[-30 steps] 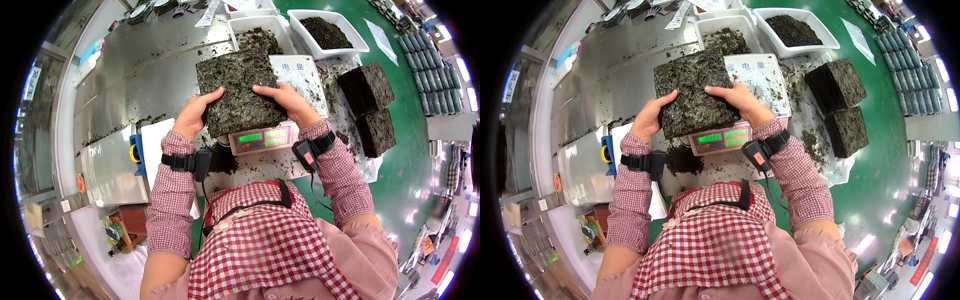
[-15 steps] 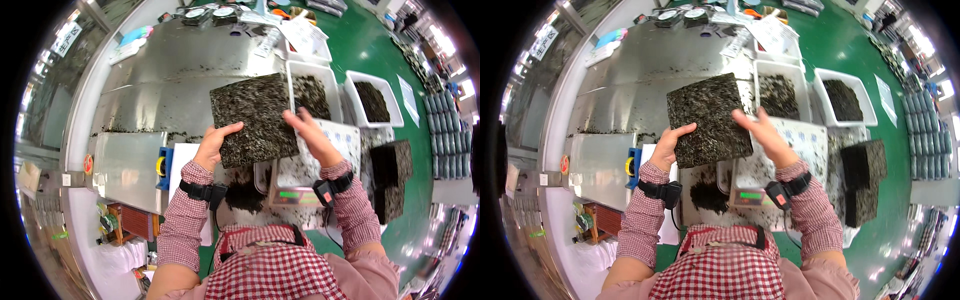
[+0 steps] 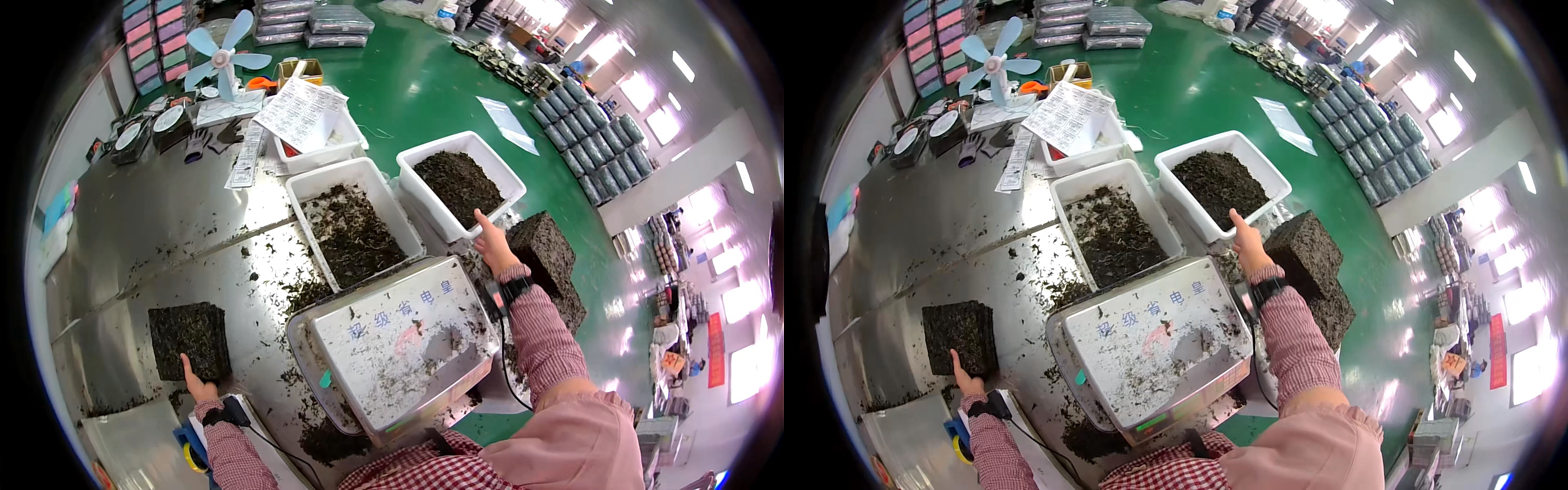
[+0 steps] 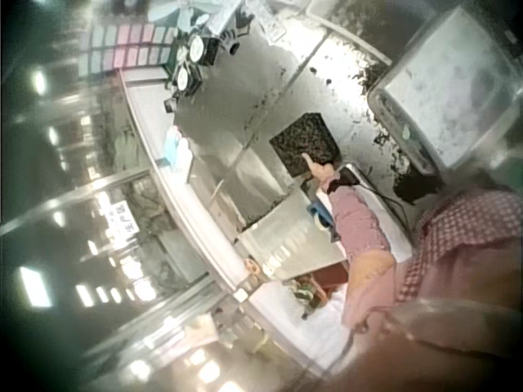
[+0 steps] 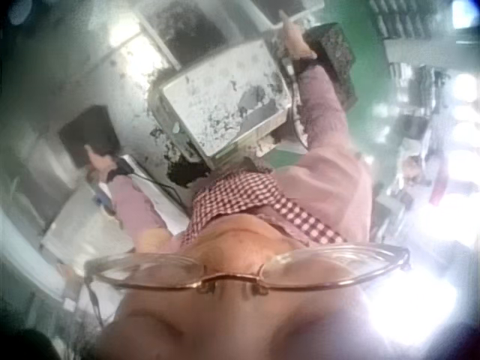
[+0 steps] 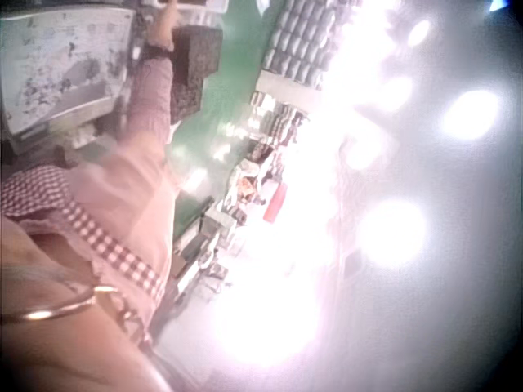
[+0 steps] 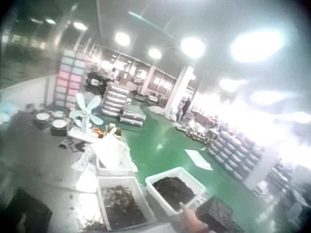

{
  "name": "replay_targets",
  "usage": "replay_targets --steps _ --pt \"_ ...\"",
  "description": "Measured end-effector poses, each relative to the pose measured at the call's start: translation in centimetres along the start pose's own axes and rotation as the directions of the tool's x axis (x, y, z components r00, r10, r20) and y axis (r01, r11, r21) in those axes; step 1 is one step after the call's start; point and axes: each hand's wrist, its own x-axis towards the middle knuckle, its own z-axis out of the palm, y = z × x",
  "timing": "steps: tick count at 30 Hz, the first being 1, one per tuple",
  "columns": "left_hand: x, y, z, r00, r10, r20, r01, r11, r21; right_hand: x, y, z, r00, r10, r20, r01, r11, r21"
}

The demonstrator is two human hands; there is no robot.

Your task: The person weighs square bricks of dark material on a digital scale, adjusts the weight by adding or removing small pieces from a plastic bin, and stacks the bricks on a metal table.

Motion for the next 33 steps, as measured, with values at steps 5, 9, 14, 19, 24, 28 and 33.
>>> replay_targets --steps 5,9,14,19,24,28,33 --pt "-3.0 1.1 1.7 0.896 0.422 0.135 -0.358 0.508 0.784 4.3 1.0 1.1 0.98 0.185 0.07 -0.198 0.924 0.327" --pt "-5.0 4.5 4.4 0.924 0.057 -0.378 0.04 0.969 0.245 4.4 1.2 1.1 0.989 0.094 -0.118 -0.039 0.914 0.403" --pt "-12.7 6.3 7.5 0.616 0.641 -0.458 -0.348 0.743 0.572 -0.3 -2.5 -1.1 0.939 -0.344 -0.023 0.345 0.935 0.081" --pt "-29.9 7.3 9.8 0.636 0.766 0.099 -0.763 0.604 0.229 -11.0 -7.3 -2.4 0.778 -0.491 0.393 0.414 0.87 0.267" --pt "-46.5 8.1 9.1 0.73 0.64 0.24 -0.673 0.734 0.089 -24.0 -4.8 -3.4 0.52 -0.31 0.796 0.263 0.945 0.196" --pt "-56.9 5.5 2.4 0.861 0.497 0.104 -0.505 0.816 0.28 -32.5 2.5 -4.1 0.193 -0.121 0.974 0.366 0.93 0.043" --pt "-68.0 -3.9 -8.7 0.891 0.393 -0.228 -0.186 0.773 0.606 -41.4 13.3 -6.0 -0.123 0.009 0.992 0.656 0.751 0.075"
